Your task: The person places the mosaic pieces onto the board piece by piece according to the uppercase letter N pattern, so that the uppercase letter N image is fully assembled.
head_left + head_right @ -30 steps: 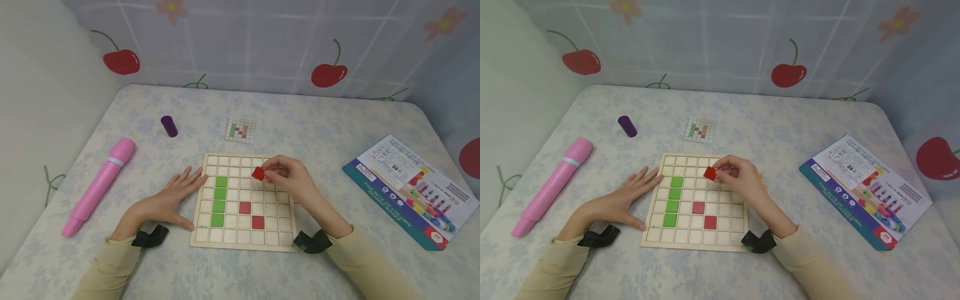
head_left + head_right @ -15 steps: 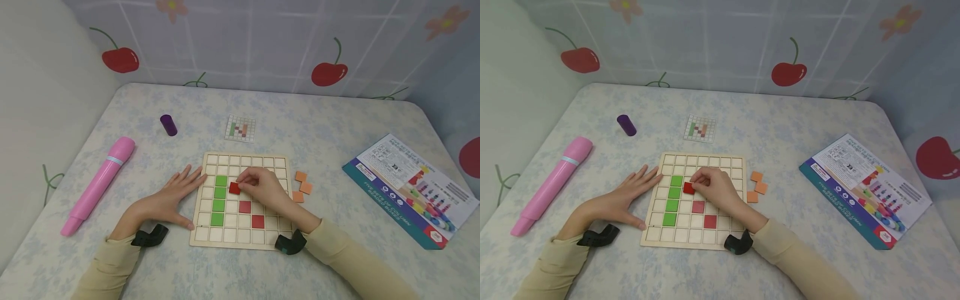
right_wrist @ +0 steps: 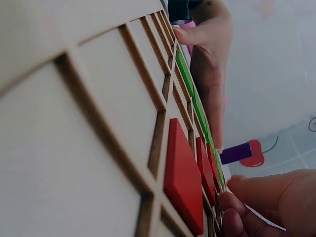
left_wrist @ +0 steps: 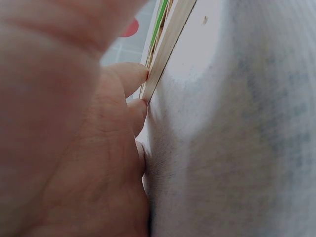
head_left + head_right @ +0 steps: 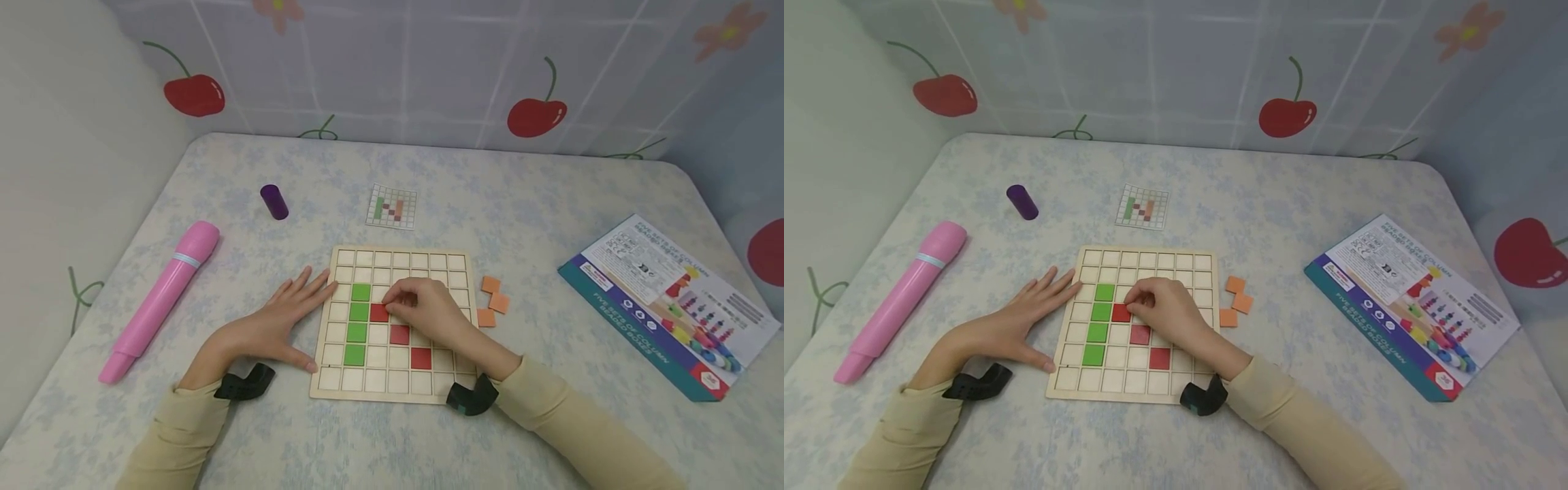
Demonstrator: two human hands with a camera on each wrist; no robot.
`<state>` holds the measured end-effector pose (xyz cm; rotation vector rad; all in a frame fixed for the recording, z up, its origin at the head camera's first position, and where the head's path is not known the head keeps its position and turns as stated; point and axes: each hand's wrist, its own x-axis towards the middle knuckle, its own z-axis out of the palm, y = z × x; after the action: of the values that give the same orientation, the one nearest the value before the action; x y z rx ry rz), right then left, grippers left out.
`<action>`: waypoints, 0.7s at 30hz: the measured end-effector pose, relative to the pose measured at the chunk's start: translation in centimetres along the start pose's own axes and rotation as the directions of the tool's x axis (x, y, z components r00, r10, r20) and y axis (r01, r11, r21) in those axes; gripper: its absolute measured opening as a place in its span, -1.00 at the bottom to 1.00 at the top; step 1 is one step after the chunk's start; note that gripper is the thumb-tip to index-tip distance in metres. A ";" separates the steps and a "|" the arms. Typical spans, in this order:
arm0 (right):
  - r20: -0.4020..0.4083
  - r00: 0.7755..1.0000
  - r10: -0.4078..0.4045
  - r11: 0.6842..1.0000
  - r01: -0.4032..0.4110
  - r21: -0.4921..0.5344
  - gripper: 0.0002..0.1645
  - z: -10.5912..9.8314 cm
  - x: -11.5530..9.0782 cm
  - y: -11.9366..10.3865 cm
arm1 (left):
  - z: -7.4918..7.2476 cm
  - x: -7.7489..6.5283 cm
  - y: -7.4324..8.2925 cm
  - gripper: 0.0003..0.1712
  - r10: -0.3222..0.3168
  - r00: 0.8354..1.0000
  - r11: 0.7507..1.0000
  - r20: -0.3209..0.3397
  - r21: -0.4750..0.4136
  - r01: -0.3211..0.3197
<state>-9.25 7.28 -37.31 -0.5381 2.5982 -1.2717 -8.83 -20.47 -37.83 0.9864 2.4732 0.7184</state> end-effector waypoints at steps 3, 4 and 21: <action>-0.001 1.000 -0.011 1.000 0.011 0.014 -0.92 -0.4 -0.2 0.1 | 0.0 0.0 -0.1 0.33 0.008 1.000 1.000 -0.003 0.003 -0.008; -0.003 1.000 -0.012 1.000 0.012 0.018 -0.91 -0.6 -0.4 0.1 | 0.0 0.1 -0.2 0.33 0.010 1.000 1.000 -0.003 0.005 -0.010; -0.171 0.984 0.049 0.992 -0.068 -0.110 -0.78 -9.1 -8.2 6.1 | 0.1 0.1 -0.1 0.36 0.003 1.000 1.000 -0.003 0.012 -0.003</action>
<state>-6.20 20.59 -36.47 -0.3846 2.8178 -1.2028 -8.94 -20.46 -37.98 0.9941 2.4820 0.7080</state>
